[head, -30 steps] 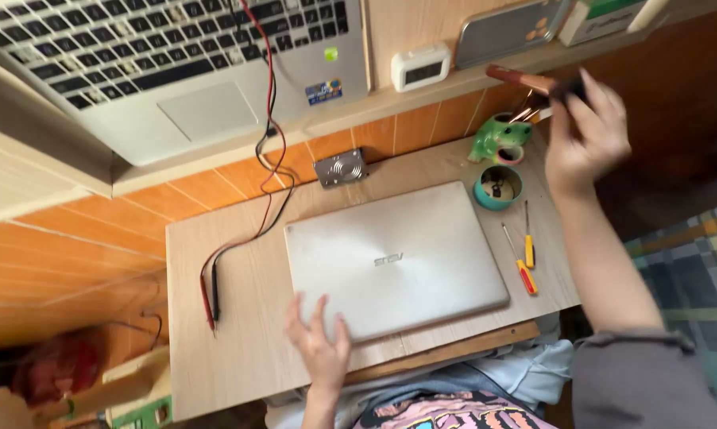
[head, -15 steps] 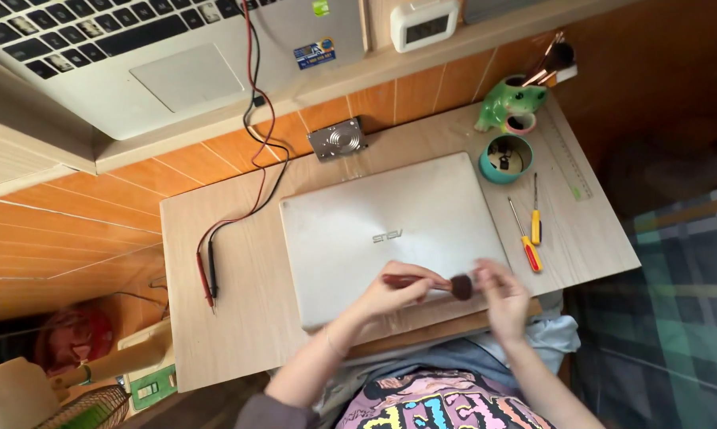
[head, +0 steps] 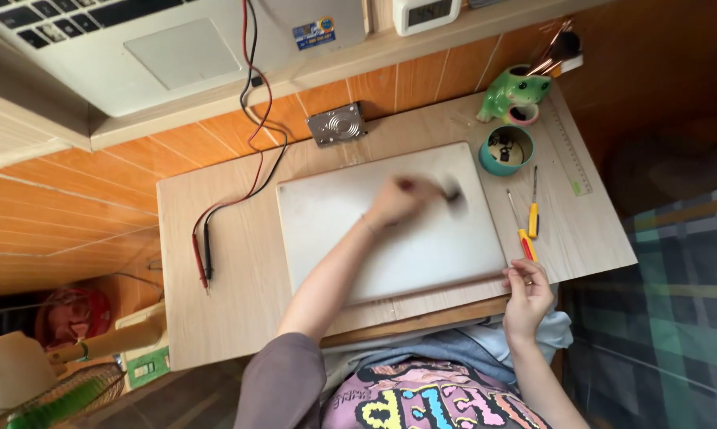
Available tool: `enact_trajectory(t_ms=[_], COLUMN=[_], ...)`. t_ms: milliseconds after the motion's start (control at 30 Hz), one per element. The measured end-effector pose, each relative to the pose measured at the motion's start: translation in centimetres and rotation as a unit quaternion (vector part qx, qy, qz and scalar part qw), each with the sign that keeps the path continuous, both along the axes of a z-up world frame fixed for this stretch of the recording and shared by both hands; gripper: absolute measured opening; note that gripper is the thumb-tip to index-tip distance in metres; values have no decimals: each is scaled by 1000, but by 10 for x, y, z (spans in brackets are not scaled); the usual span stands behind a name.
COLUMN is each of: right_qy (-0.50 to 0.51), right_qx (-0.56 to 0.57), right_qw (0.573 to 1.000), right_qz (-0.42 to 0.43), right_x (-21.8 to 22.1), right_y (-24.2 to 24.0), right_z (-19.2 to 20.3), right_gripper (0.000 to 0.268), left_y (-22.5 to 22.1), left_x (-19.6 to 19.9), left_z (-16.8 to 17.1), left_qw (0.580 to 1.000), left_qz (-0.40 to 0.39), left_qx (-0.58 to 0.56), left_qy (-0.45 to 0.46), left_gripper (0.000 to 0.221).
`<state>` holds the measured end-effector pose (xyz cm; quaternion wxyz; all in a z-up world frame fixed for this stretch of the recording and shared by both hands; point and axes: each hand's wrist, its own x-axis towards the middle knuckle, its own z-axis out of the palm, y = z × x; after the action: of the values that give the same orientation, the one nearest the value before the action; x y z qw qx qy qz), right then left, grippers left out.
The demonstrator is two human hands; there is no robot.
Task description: The recorder is disassembling and measuring parts of a laptop on a repair bench.
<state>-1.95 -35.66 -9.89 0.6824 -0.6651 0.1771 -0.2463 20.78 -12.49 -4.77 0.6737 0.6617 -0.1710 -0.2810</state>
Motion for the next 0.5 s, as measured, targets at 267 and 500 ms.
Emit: enact_trajectory(t_ms=[267,500], right_qy=[-44,-39], right_qx=[-25,-79], right_qw=[997,986], right_qz=[56,140], right_x=[29,57], right_y=[12,43], right_z=[13,25], right_gripper=[10,9], left_y=[95,108], left_x=[-29,-84], left_z=[-4,35], left_qw=[997,992], left_qz=[-9,-57], left_qx=[63,42], left_qy=[-40,-106], left_gripper=[16,15])
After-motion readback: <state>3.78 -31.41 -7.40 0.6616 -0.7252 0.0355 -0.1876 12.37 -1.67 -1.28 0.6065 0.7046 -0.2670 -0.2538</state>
